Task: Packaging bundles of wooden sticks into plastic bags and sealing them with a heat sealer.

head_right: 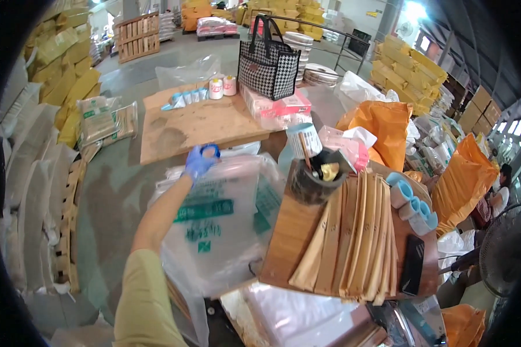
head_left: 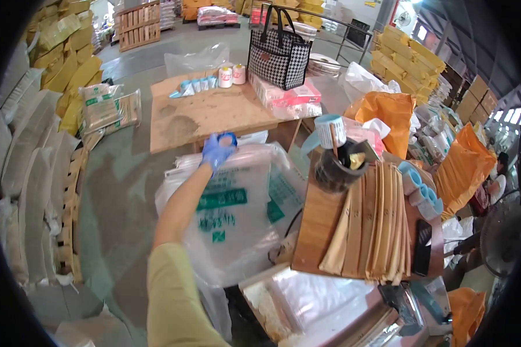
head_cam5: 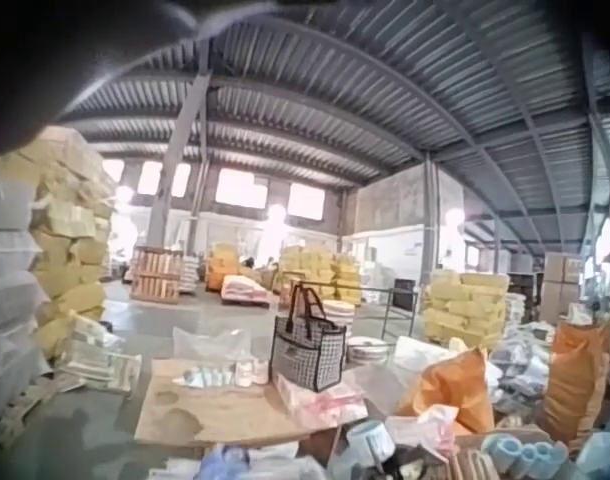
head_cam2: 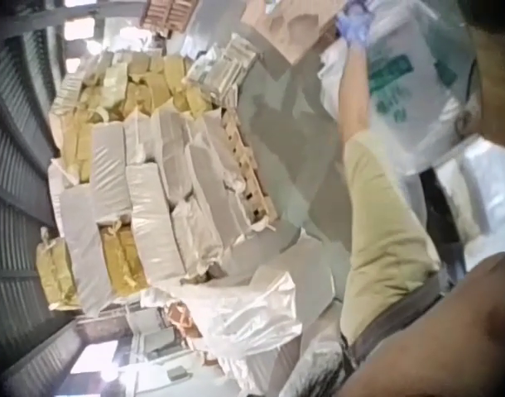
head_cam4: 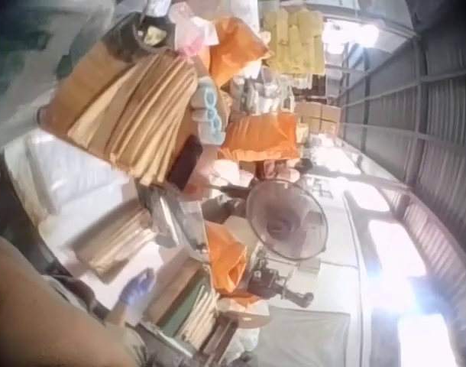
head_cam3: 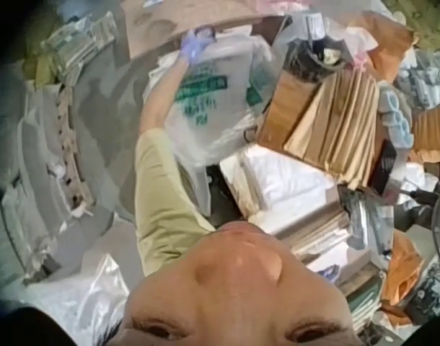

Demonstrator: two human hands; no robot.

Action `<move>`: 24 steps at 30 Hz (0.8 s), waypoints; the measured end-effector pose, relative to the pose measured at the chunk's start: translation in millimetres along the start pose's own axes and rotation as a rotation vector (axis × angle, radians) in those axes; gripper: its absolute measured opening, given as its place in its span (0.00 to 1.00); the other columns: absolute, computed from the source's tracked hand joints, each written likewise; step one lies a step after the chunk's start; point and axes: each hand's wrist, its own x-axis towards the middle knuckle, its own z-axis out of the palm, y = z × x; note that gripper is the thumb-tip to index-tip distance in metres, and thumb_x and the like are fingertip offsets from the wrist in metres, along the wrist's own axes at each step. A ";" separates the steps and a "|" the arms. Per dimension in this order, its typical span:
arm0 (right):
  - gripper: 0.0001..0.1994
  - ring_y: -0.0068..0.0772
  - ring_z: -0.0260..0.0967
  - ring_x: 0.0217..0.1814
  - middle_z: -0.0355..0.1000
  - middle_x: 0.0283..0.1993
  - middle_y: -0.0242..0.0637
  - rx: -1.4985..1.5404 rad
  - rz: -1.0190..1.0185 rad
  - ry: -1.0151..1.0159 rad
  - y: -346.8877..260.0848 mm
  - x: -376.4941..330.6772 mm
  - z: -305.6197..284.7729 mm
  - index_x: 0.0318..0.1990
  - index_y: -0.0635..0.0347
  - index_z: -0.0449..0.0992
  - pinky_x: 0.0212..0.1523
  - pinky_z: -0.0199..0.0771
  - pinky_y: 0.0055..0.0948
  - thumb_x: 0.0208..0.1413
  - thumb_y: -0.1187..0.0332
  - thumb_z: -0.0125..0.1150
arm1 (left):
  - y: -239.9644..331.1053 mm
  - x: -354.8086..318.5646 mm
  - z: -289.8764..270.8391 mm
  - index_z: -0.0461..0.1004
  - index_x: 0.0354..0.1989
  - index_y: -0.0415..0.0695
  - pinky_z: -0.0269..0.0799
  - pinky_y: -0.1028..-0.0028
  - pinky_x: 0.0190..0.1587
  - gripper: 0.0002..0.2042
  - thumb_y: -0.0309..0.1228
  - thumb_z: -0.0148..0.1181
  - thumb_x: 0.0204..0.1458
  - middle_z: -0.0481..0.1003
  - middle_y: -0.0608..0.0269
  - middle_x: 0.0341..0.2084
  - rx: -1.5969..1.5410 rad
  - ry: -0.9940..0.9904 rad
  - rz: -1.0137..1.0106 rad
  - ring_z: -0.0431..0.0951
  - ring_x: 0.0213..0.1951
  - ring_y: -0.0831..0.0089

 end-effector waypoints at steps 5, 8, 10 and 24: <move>0.15 0.34 0.64 0.41 0.67 0.42 0.42 -0.330 0.341 -0.305 23.3 14.9 -7.6 0.48 0.63 0.66 0.38 0.66 0.29 0.56 0.64 0.49 | 42.4 82.8 34.8 0.51 0.56 0.38 0.57 0.64 0.55 0.47 0.39 0.71 0.24 0.58 0.43 0.52 -0.108 0.077 -0.296 0.60 0.53 0.49; 0.15 0.33 0.63 0.39 0.66 0.40 0.40 -0.436 -0.048 -0.224 -25.9 -3.8 -2.3 0.48 0.61 0.66 0.38 0.66 0.30 0.56 0.63 0.49 | 45.5 13.0 35.8 0.51 0.57 0.38 0.58 0.65 0.55 0.44 0.37 0.68 0.28 0.58 0.44 0.52 0.212 -0.125 0.063 0.61 0.53 0.51; 0.15 0.33 0.61 0.42 0.64 0.42 0.38 -0.403 0.111 -0.281 -20.8 -8.9 -15.9 0.49 0.61 0.65 0.43 0.64 0.32 0.55 0.65 0.50 | 17.5 -51.8 21.7 0.54 0.56 0.38 0.59 0.65 0.54 0.39 0.36 0.65 0.32 0.59 0.46 0.52 0.026 -0.233 0.181 0.61 0.53 0.52; 0.30 0.57 0.51 0.58 0.45 0.59 0.59 0.066 -0.074 -0.383 19.1 -42.7 48.1 0.56 0.62 0.59 0.56 0.55 0.39 0.45 0.61 0.58 | 102.2 -410.5 -31.8 0.68 0.22 0.40 0.63 0.67 0.31 0.04 0.26 0.55 0.42 0.66 0.55 0.21 -0.174 -0.479 0.873 0.67 0.27 0.60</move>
